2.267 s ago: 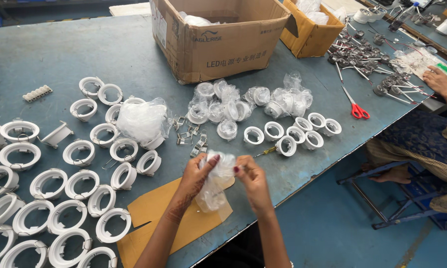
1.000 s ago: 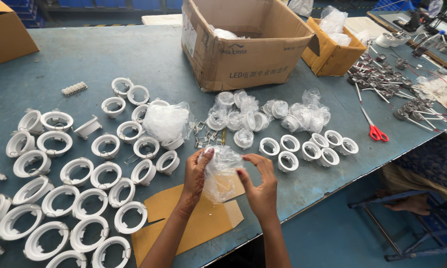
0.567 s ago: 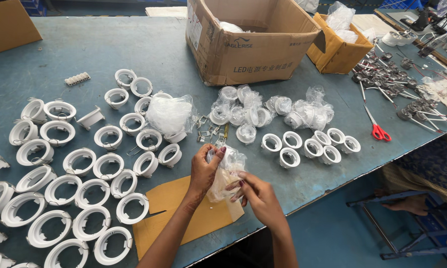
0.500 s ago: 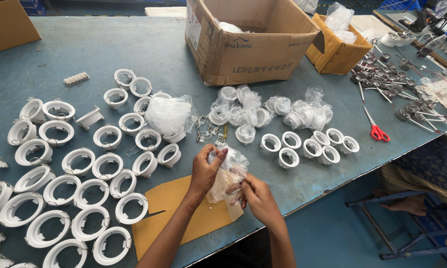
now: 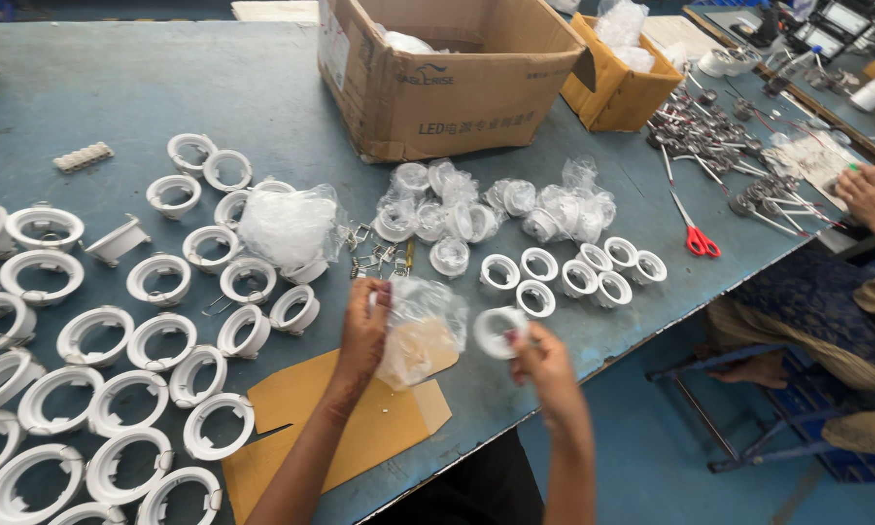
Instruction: The person wraps white circular LED light fixtures individually in clear plastic bags. They pick up each fixture, place it into a bag, and set the wrapped item on the table. The person repeats this process for multiple units.
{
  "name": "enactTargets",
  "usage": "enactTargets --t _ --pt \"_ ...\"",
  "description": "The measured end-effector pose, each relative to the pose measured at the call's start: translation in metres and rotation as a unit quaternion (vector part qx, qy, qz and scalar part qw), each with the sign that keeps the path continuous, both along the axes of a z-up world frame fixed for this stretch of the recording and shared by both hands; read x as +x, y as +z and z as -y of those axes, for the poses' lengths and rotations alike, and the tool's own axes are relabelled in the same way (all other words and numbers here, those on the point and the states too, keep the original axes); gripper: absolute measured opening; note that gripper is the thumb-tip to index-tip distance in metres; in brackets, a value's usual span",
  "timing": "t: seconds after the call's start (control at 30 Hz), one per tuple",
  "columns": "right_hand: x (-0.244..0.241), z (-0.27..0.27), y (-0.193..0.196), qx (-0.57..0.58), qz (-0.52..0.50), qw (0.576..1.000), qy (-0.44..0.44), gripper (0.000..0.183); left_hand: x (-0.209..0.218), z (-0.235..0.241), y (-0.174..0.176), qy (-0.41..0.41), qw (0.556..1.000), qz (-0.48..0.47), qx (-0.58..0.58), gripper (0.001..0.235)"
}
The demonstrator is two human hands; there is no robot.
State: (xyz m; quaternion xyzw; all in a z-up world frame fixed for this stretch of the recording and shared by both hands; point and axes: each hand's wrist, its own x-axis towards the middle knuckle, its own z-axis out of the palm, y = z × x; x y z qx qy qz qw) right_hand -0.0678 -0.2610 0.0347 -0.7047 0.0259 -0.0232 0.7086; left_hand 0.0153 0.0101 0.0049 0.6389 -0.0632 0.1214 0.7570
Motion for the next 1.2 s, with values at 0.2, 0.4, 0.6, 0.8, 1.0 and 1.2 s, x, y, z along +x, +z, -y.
enactTargets --t 0.2,0.4,0.6,0.8,1.0,1.2 --pt "0.021 0.112 -0.027 -0.099 -0.082 0.969 -0.21 0.042 0.0 -0.012 0.014 -0.069 0.995 -0.044 -0.065 0.03" --pt "0.053 0.127 -0.029 -0.098 -0.062 0.96 -0.255 0.032 -0.006 -0.01 0.029 -0.14 0.971 -0.162 -0.109 0.025" --pt "0.077 0.033 -0.004 -0.422 0.284 0.806 -0.301 0.014 0.007 -0.01 0.001 -0.168 0.957 -0.126 -0.198 0.022" --pt "0.135 -0.072 -0.02 -0.477 0.302 0.821 -0.083 0.047 0.009 -0.012 -0.018 -0.144 0.955 -0.162 -0.202 0.025" --pt "0.118 -0.089 -0.014 -0.405 0.112 0.907 0.018 0.033 0.002 -0.014 0.0 -0.179 0.942 -0.234 -0.159 0.025" --pt "0.05 -0.098 -0.002 -0.13 0.056 0.989 0.036 0.02 -0.003 -0.007 0.011 -0.202 0.941 -0.185 -0.196 0.033"
